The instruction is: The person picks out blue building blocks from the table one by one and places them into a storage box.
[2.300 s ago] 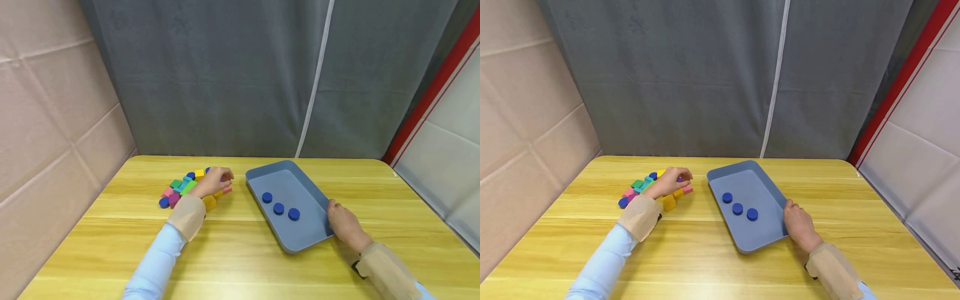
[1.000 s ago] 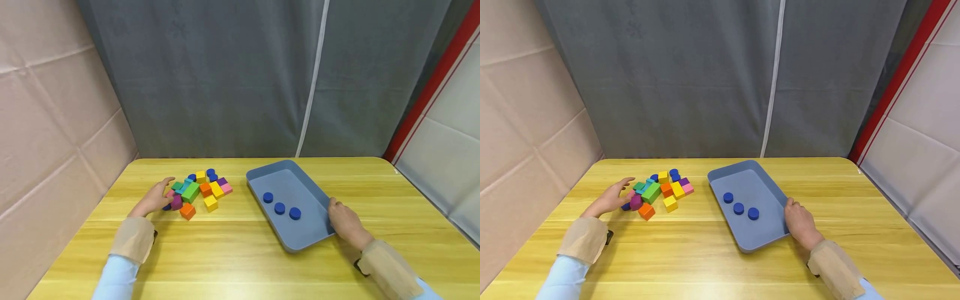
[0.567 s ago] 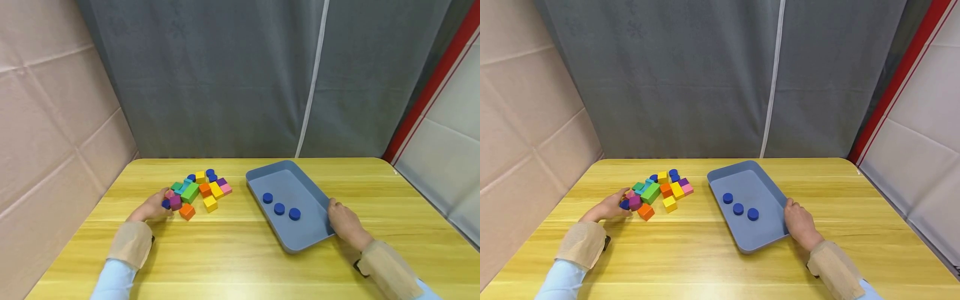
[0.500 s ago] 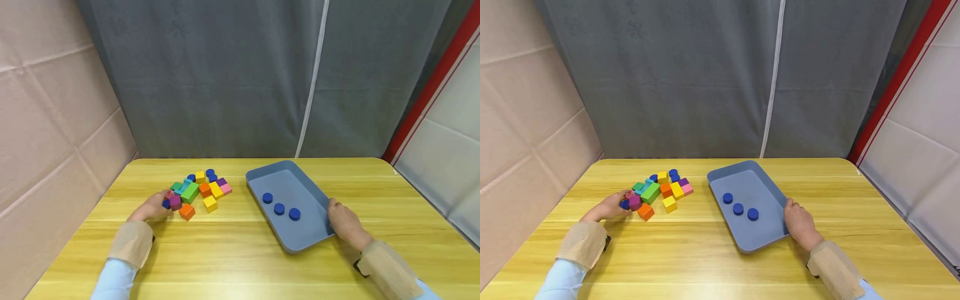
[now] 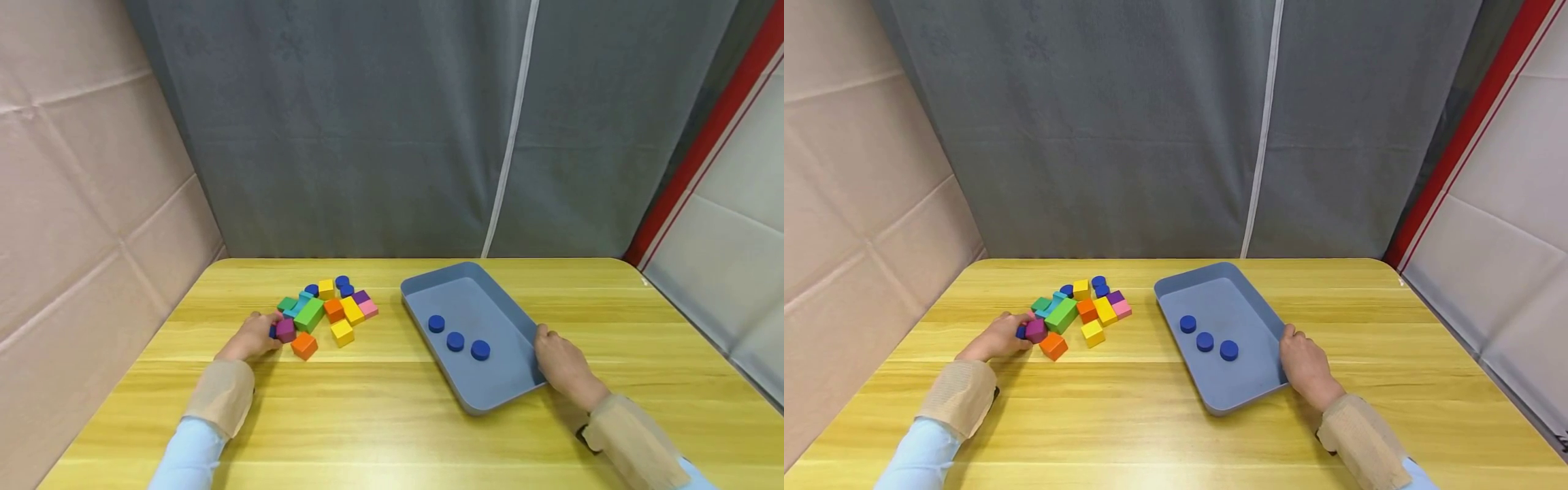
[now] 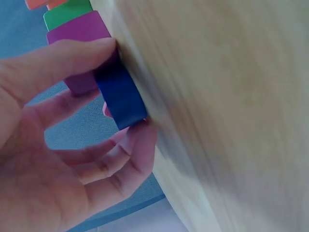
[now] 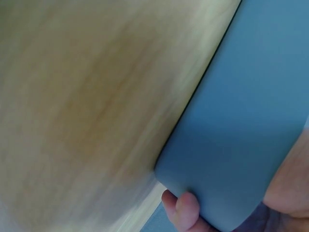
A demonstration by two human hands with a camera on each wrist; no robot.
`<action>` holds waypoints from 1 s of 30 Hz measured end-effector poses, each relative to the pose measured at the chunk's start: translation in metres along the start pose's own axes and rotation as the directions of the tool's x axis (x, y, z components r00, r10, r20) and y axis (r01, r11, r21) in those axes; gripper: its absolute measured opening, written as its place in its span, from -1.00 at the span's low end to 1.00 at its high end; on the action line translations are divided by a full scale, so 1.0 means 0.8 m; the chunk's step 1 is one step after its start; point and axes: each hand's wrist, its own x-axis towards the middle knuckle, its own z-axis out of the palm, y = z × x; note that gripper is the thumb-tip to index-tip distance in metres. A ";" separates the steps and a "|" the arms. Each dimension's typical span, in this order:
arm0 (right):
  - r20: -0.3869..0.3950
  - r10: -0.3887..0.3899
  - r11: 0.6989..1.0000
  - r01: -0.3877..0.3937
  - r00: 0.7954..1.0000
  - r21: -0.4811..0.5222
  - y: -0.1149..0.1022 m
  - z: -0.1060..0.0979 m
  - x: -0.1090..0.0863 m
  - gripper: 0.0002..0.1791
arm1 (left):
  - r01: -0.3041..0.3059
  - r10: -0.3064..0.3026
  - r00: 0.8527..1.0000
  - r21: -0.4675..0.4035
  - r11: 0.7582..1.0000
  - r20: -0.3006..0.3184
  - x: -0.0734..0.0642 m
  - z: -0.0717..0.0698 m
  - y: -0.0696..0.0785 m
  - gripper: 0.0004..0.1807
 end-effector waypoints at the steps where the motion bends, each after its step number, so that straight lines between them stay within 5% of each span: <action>1: 0.000 0.001 1.000 -0.001 1.000 0.001 0.000 0.000 0.000 -0.69 | 0.004 -0.004 1.000 -0.005 1.000 0.003 0.000 0.000 0.000 -0.52; 12: -0.001 0.006 1.000 -0.006 1.000 0.010 0.001 0.000 -0.001 -0.71 | -0.018 0.018 1.000 -0.054 0.998 0.008 -0.003 -0.004 -0.001 -0.61; 20: 0.004 0.000 1.000 0.000 1.000 0.007 0.001 0.001 -0.001 -0.69 | 0.049 -0.047 0.998 -0.049 0.998 0.032 -0.006 -0.007 -0.003 -0.75; 30: 0.000 -0.001 1.000 0.001 1.000 0.007 0.000 0.000 -0.001 -0.68 | 0.044 -0.039 0.995 -0.051 0.998 0.089 -0.013 -0.015 -0.003 -0.75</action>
